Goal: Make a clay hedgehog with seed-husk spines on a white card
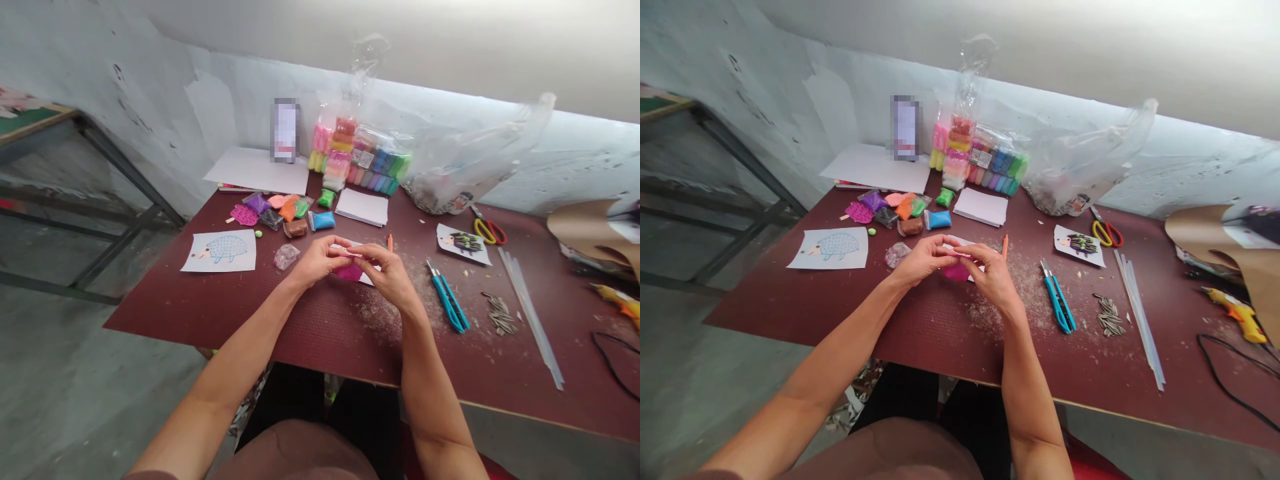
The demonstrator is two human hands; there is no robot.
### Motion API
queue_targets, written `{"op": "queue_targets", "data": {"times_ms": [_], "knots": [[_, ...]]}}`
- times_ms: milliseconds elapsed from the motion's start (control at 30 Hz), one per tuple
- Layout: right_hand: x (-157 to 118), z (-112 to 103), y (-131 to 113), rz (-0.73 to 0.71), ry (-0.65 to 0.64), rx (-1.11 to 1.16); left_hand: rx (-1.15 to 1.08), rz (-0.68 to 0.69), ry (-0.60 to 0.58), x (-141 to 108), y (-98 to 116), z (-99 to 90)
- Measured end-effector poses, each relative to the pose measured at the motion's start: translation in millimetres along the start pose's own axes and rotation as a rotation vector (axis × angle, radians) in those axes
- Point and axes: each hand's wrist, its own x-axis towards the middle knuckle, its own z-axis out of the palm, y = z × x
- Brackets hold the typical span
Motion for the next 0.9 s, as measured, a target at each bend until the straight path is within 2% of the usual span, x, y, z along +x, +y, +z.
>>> {"op": "queue_targets", "data": {"times_ms": [233, 433, 900], "knots": [[0, 0, -1, 0.081, 0.016, 0.044, 0.013, 0.019, 0.003, 1, -2, 0.3], [-1, -5, 5, 0.159, 0.102, 0.078, 0.001, 0.085, 0.070, 4, -3, -3.0], [0, 2, 9, 0.174, 0.105, 0.142, 0.059, 0.107, 0.088, 3, -2, -0.1]]}}
